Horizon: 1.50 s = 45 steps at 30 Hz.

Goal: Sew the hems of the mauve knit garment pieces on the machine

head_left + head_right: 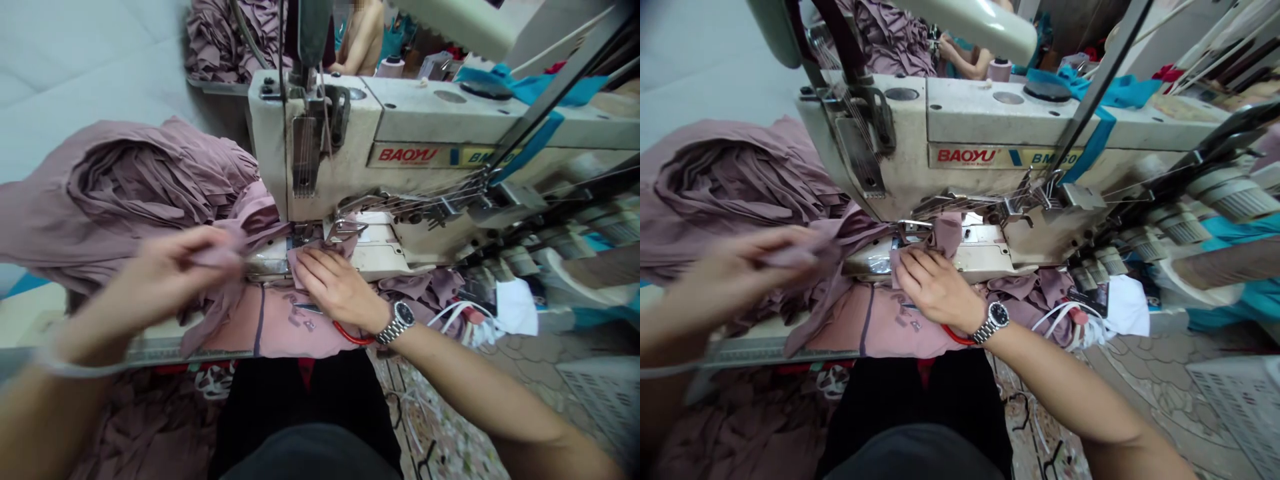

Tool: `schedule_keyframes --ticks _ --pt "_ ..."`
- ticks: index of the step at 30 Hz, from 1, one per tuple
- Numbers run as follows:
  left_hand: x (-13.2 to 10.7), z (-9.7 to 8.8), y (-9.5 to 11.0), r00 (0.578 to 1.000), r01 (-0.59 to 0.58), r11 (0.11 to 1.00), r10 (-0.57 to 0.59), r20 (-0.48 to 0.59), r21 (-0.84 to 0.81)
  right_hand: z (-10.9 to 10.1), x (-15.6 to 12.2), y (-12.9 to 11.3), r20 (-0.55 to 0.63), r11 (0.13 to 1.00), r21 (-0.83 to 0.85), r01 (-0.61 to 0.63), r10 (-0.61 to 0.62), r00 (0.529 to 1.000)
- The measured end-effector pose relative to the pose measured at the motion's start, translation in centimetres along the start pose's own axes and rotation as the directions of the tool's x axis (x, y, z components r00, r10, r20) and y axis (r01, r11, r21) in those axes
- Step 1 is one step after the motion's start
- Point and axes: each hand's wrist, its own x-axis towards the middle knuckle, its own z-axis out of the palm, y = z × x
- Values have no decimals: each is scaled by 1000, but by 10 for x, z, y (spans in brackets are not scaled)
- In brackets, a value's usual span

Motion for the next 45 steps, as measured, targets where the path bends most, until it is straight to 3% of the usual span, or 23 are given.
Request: schedule_keyframes --ticks 1,3,6,10,14,17,21,26,29,32,35,40,45 --pt "6 20 13 972 -218 976 218 91 -3 -2 -3 1 21 1000 -1 -24 24 1000" --pt "14 58 27 892 -452 872 437 115 187 -8 -12 7 47 997 -13 -80 81 996" --pt "16 90 25 856 -476 738 514 59 478 -15 -26 17 33 989 -36 -147 148 988" --pt "7 88 22 807 -503 672 591 16 544 -13 -31 16 -3 984 -59 -170 170 985" --pt "-8 79 24 814 -540 700 576 79 467 -5 -22 0 -65 987 -34 -160 158 985" --pt "-17 82 19 839 -516 754 540 66 407 -2 -17 -10 -58 986 23 -166 167 984" --pt "-10 87 18 902 -393 855 431 -41 338 -2 -15 -15 -59 981 63 -183 187 981" --pt "23 87 27 949 -238 971 235 -210 11 -2 -15 -17 -45 972 77 -223 226 973" --pt "33 88 31 904 -254 936 319 -285 243 -1 -13 -19 -54 972 28 -232 233 971" --pt "25 91 33 868 -355 782 480 -131 512 0 -12 -21 -41 971 -12 -239 238 970" --pt "7 91 37 874 -408 723 486 8 557 1 -9 -22 -70 957 52 -284 287 955" --pt "-8 88 45 926 -331 726 372 61 603 4 1 -28 -150 860 296 -416 472 868" --pt "-3 94 50 937 -271 736 350 -6 620 10 3 -35 -85 899 185 -397 417 905"
